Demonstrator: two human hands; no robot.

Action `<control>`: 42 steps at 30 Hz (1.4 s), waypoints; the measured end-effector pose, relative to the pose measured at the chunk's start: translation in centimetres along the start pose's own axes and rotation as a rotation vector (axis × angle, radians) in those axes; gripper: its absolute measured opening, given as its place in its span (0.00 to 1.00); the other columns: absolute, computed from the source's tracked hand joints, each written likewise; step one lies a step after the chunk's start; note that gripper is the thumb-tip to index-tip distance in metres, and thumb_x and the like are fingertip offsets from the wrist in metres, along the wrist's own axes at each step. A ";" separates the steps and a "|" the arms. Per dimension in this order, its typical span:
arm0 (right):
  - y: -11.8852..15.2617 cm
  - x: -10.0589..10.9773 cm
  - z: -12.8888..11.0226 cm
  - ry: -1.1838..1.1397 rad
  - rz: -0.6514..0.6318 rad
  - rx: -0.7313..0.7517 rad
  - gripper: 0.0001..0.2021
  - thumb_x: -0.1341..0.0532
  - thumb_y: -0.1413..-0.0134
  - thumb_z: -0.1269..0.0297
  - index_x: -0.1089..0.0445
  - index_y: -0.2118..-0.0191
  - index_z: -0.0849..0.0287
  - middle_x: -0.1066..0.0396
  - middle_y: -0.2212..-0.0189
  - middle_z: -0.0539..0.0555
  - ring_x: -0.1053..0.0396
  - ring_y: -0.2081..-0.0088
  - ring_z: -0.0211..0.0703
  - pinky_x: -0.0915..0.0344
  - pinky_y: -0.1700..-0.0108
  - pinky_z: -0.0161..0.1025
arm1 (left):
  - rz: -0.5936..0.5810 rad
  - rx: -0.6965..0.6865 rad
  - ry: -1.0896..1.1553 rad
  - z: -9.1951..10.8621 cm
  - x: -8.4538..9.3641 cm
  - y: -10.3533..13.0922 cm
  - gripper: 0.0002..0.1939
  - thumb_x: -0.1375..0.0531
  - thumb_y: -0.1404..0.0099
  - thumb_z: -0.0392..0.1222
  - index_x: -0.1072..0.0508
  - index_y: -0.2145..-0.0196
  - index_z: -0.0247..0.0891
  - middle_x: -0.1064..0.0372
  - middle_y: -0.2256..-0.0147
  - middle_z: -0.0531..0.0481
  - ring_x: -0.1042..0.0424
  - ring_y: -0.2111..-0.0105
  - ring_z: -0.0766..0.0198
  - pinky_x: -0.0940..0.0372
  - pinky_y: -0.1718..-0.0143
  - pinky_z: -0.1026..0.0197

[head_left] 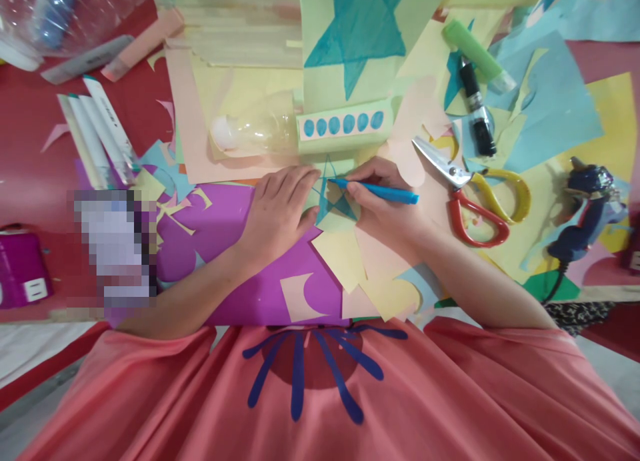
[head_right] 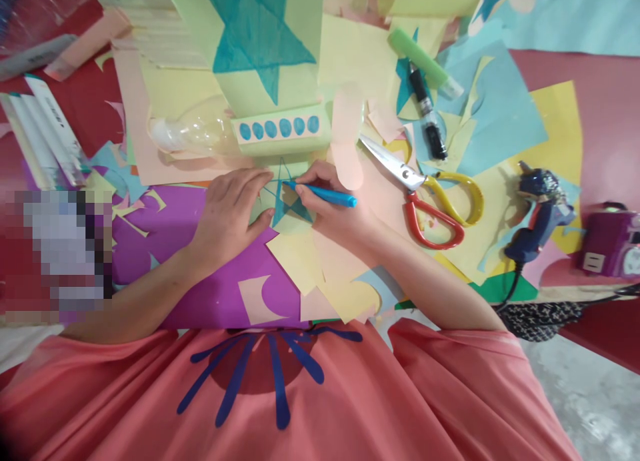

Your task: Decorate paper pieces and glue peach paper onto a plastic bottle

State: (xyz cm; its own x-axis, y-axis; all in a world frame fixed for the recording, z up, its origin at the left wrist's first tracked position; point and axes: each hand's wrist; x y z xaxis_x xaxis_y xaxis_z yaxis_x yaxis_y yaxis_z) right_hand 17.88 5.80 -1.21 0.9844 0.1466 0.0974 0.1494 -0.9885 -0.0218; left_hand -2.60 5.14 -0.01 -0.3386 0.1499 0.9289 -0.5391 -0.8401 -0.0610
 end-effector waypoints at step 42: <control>-0.1 0.3 -0.4 0.103 -0.100 -0.014 0.15 0.35 0.46 0.53 0.33 0.75 0.56 0.34 0.79 0.48 0.38 0.76 0.34 0.41 0.75 0.35 | -0.012 0.024 0.018 0.0 -0.1 0.0 0.21 0.48 0.30 0.41 0.36 0.40 0.37 0.33 0.42 0.38 0.35 0.41 0.48 0.41 0.41 0.45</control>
Point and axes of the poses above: each hand's wrist, its own y-axis away from the middle knuckle, its own x-axis out of the back of the hand, z = x × y
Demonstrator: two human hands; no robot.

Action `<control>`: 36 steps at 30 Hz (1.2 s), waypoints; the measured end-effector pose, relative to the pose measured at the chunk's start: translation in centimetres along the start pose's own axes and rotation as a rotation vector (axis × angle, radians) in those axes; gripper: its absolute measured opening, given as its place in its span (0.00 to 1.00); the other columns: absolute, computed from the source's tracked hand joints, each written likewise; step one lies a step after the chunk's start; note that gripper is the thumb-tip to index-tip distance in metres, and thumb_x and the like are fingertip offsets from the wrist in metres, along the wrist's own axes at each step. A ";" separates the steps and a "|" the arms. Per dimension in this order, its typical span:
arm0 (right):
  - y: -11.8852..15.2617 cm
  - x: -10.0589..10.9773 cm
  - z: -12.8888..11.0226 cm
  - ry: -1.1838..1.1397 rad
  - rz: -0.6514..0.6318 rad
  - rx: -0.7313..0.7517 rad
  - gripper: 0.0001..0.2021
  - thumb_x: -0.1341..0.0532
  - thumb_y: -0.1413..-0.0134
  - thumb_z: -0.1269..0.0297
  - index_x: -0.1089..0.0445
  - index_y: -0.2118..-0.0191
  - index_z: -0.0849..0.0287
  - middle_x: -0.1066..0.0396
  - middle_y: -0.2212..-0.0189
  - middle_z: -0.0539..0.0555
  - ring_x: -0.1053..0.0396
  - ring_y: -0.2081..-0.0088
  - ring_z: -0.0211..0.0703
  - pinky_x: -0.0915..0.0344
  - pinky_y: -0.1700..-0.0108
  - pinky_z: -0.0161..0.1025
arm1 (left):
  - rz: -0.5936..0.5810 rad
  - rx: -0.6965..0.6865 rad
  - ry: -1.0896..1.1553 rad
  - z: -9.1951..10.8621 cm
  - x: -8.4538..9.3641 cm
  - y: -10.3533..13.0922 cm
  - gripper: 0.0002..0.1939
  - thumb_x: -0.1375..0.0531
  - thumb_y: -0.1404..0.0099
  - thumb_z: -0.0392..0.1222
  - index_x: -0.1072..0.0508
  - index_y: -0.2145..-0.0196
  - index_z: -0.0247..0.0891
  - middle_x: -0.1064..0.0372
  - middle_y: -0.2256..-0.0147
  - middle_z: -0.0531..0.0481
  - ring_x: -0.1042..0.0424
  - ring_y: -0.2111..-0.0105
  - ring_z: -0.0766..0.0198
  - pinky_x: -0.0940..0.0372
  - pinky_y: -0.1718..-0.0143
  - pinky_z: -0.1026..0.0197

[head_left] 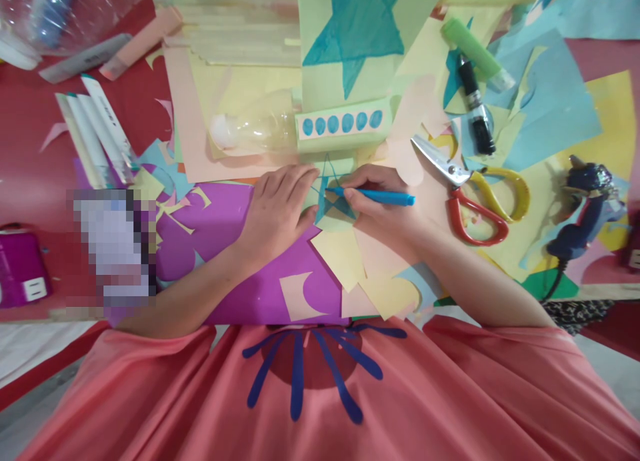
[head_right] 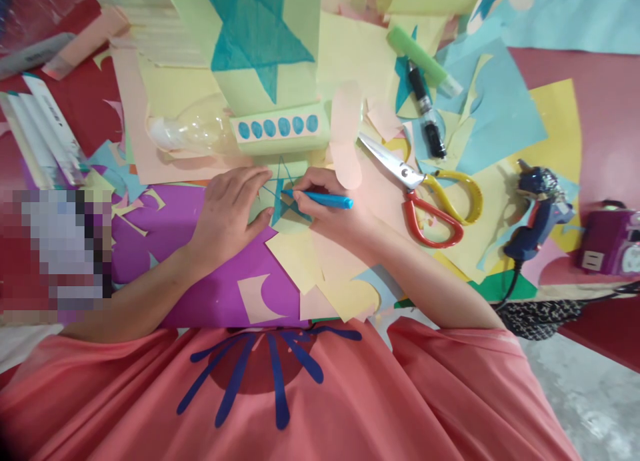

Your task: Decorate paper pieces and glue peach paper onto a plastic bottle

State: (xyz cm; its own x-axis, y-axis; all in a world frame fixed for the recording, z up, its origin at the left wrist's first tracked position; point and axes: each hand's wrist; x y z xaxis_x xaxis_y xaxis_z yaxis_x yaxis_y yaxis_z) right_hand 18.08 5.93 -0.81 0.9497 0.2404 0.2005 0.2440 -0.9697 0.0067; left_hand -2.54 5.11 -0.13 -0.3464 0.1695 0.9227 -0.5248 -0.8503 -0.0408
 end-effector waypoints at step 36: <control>0.0 0.7 -0.2 0.089 -0.093 0.077 0.17 0.36 0.45 0.51 0.35 0.77 0.56 0.36 0.80 0.48 0.39 0.75 0.35 0.44 0.73 0.37 | -0.007 -0.024 -0.005 -0.2 0.0 0.0 0.22 0.49 0.30 0.42 0.38 0.40 0.37 0.34 0.42 0.37 0.35 0.41 0.49 0.42 0.41 0.45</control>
Point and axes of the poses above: each hand's wrist, its own y-axis away from the middle knuckle, its own x-axis out of the back of the hand, z = x × y
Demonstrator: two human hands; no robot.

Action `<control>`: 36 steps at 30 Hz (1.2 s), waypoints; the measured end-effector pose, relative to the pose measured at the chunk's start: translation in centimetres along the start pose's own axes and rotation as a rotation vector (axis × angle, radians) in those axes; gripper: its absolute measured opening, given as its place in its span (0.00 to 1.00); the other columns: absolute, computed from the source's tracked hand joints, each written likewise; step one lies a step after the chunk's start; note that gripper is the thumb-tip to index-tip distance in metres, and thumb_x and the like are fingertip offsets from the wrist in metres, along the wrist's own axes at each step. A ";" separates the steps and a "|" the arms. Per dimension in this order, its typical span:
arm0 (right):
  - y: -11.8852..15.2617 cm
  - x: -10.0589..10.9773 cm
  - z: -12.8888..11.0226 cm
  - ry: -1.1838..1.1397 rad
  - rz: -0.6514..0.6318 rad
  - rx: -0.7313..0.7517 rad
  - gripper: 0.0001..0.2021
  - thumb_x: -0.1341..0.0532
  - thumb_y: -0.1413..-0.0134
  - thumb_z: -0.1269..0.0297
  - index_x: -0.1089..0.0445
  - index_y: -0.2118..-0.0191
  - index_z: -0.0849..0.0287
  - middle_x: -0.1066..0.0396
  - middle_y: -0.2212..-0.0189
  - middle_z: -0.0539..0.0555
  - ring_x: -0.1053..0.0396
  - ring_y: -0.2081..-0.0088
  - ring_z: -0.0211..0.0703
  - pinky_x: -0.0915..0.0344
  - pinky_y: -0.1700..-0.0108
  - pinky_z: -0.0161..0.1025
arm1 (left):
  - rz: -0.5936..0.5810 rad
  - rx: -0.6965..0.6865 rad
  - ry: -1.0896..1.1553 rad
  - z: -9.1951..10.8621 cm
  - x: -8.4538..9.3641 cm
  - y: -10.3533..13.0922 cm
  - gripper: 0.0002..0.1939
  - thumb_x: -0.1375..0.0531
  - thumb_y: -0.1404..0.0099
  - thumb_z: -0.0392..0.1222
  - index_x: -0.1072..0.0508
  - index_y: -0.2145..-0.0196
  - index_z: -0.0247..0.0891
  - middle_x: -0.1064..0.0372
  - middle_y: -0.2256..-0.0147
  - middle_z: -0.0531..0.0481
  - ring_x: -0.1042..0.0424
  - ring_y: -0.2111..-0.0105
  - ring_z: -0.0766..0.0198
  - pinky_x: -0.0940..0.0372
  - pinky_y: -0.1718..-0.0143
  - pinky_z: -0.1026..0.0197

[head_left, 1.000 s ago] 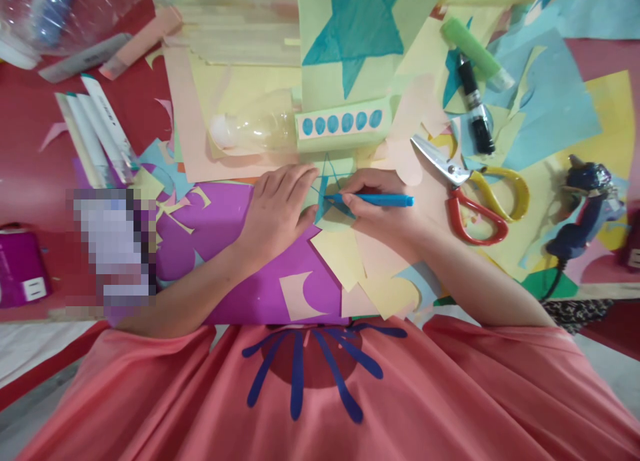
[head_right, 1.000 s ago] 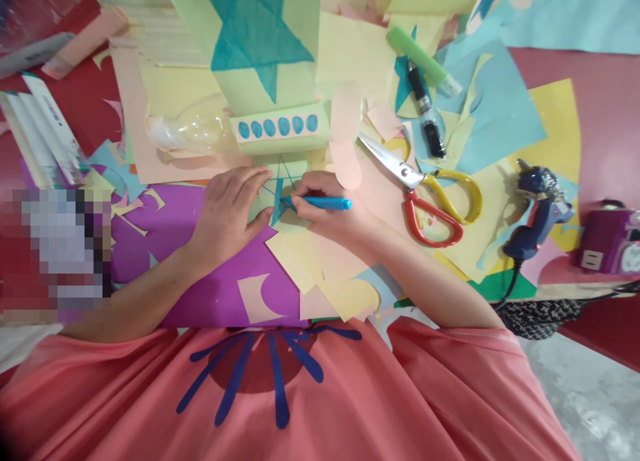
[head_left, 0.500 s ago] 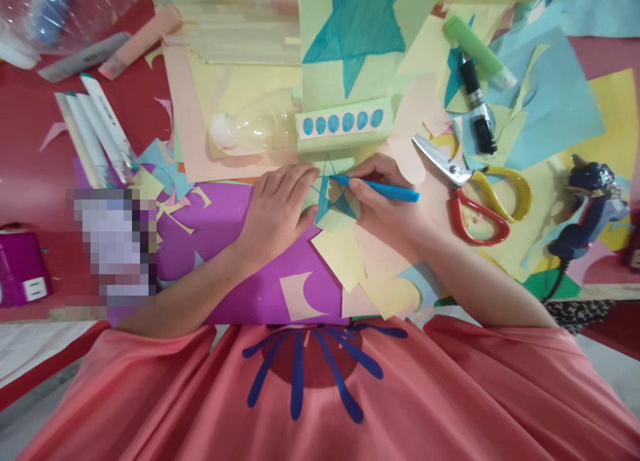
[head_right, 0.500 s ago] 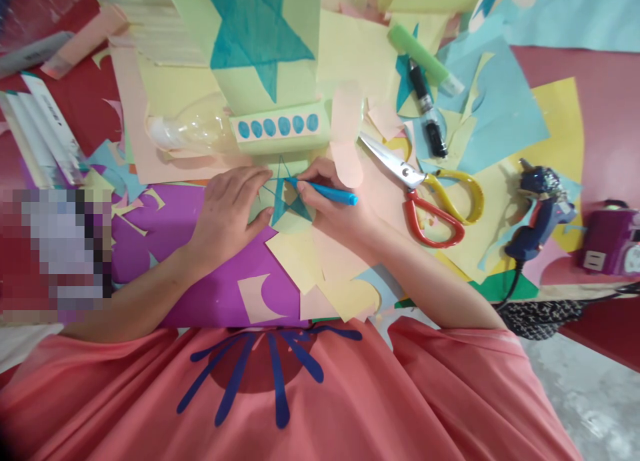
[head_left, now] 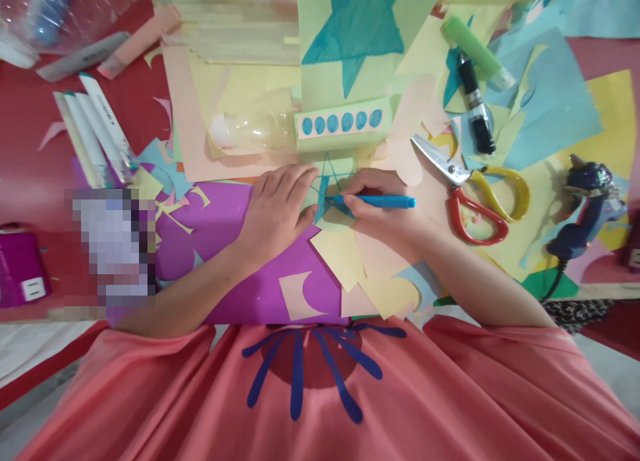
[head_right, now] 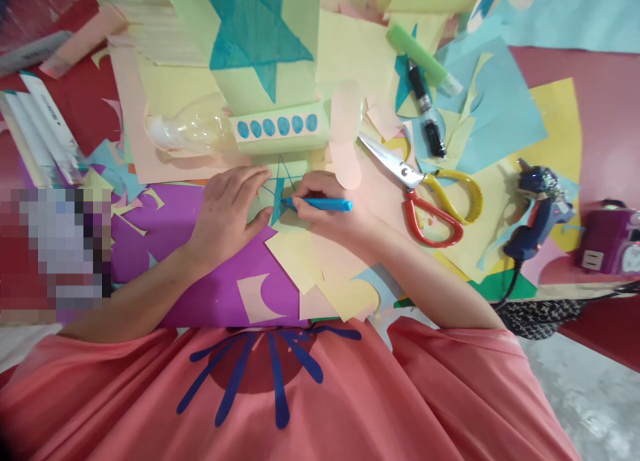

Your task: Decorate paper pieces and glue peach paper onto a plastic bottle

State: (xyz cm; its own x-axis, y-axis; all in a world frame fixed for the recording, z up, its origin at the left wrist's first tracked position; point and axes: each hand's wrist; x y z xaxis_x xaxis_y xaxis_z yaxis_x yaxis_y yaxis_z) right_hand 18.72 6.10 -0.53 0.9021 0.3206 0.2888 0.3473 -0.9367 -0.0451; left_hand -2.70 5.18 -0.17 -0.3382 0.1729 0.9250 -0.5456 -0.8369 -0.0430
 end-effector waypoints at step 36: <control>0.1 -0.4 -0.2 -0.139 0.071 -0.102 0.18 0.36 0.47 0.48 0.34 0.76 0.57 0.35 0.81 0.47 0.39 0.77 0.33 0.43 0.75 0.35 | 0.034 -0.036 -0.060 0.0 0.0 0.0 0.21 0.49 0.29 0.42 0.36 0.41 0.32 0.32 0.43 0.36 0.34 0.42 0.50 0.40 0.42 0.49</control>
Point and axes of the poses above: each hand's wrist, its own y-axis away from the middle knuckle, its own x-axis out of the back of the hand, z = x × y
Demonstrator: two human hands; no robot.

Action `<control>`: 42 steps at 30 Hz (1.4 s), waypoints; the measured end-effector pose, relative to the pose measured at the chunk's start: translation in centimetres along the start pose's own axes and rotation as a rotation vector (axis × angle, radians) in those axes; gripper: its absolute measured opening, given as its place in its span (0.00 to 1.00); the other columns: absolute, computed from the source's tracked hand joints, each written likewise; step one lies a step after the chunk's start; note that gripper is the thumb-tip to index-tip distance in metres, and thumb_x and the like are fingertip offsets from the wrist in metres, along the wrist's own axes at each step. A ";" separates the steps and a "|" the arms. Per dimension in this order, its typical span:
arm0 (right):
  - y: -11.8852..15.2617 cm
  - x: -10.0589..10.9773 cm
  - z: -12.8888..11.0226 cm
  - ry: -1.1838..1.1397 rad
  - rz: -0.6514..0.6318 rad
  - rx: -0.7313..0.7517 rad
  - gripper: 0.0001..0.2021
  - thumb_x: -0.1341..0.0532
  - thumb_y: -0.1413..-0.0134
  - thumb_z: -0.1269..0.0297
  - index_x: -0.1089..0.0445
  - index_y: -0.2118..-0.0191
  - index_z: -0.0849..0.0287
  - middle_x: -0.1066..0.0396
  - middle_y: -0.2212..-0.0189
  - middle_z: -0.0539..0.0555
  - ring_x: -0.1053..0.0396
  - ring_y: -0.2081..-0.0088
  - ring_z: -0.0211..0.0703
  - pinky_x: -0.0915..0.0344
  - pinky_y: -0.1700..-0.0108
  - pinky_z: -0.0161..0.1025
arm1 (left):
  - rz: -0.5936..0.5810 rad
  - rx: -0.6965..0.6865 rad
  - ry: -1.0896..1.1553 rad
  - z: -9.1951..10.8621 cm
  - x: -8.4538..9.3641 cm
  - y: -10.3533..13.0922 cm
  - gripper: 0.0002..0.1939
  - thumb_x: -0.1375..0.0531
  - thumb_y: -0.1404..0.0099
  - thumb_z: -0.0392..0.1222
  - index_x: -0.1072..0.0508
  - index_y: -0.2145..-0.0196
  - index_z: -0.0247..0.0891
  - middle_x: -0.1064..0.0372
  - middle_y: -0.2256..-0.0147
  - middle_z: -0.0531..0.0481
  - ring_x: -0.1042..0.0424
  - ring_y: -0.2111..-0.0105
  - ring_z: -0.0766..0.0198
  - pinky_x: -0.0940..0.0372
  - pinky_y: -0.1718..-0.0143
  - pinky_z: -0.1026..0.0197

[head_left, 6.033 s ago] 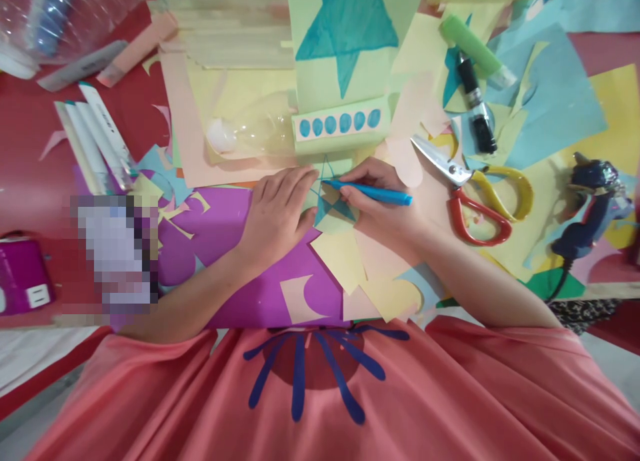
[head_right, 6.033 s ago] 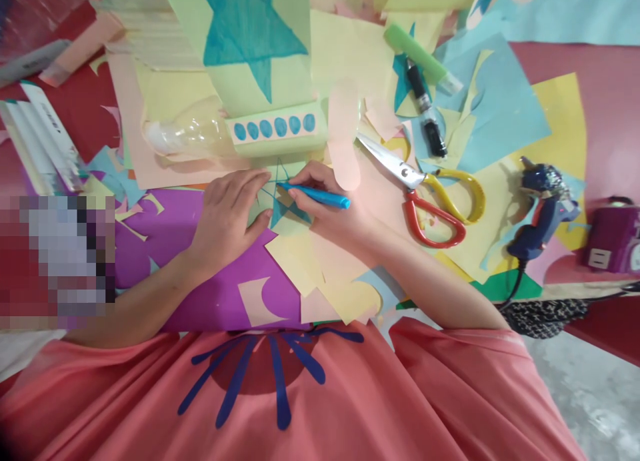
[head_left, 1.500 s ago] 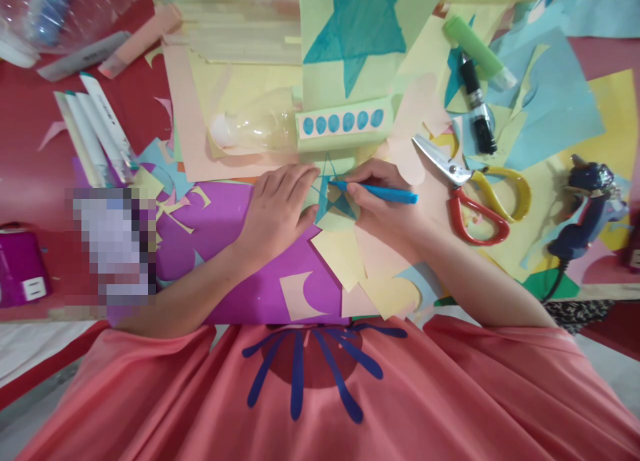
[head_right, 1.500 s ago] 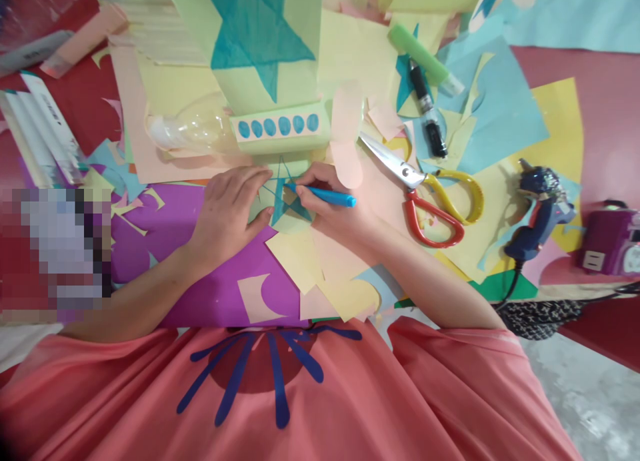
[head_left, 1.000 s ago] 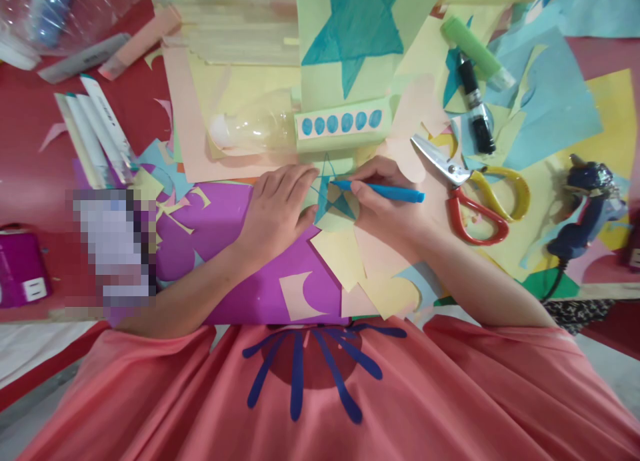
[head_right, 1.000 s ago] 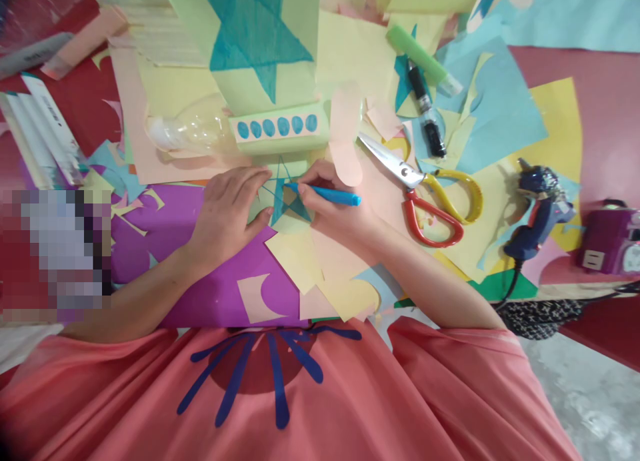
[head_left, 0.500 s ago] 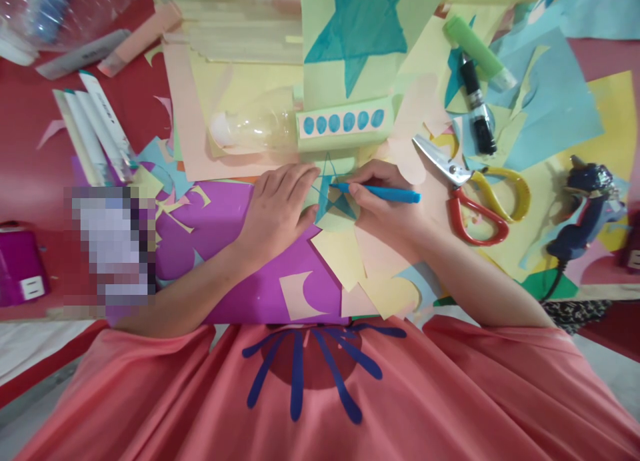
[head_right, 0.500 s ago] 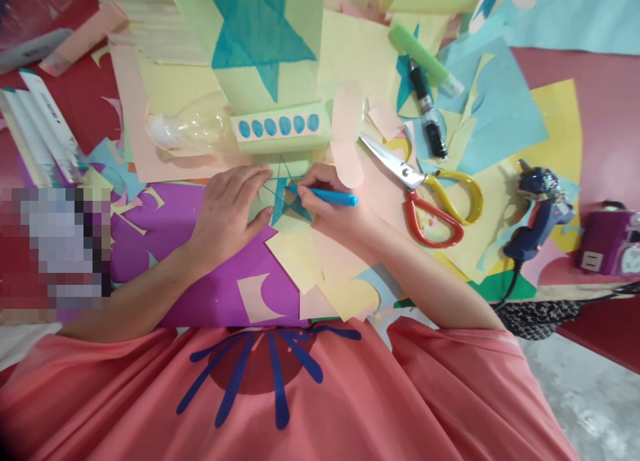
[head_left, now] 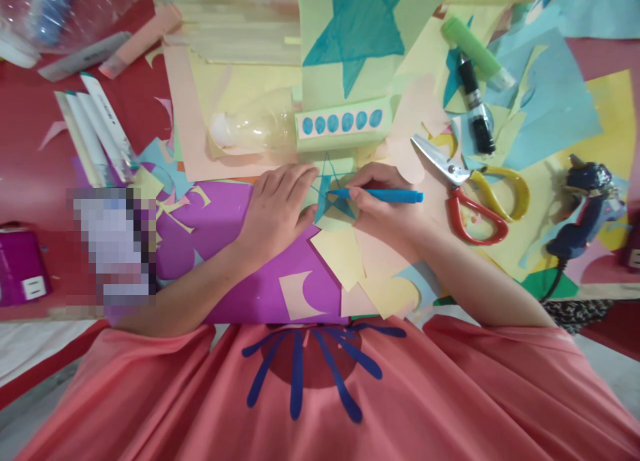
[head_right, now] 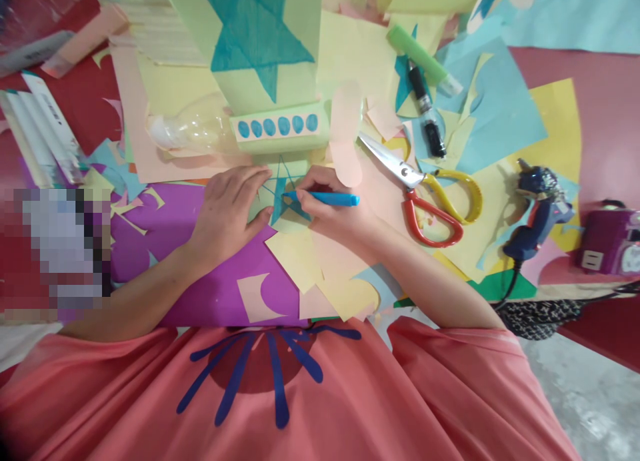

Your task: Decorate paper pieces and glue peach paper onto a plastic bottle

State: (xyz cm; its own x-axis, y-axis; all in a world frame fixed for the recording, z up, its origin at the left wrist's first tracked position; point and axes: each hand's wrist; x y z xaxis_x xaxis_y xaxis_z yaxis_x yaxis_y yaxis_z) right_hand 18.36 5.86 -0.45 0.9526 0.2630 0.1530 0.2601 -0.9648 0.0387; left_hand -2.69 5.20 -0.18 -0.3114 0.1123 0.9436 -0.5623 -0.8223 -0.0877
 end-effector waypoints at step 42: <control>-0.2 0.5 0.0 0.018 -0.078 -0.059 0.18 0.36 0.47 0.53 0.39 0.79 0.57 0.43 0.83 0.45 0.46 0.78 0.33 0.50 0.76 0.36 | -0.024 0.039 0.067 0.0 0.0 0.0 0.21 0.48 0.30 0.41 0.37 0.40 0.36 0.34 0.42 0.37 0.35 0.41 0.49 0.42 0.41 0.47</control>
State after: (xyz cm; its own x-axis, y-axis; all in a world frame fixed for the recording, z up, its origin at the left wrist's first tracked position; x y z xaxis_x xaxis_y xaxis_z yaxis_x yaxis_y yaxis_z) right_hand 18.79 6.14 -0.34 0.9266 0.3376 0.1654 0.3230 -0.9400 0.1096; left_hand -2.69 5.19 -0.20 -0.3496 0.1683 0.9217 -0.5403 -0.8399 -0.0516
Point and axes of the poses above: each hand's wrist, its own y-axis away from the middle knuckle, its own x-axis out of the back of the hand, z = x × y
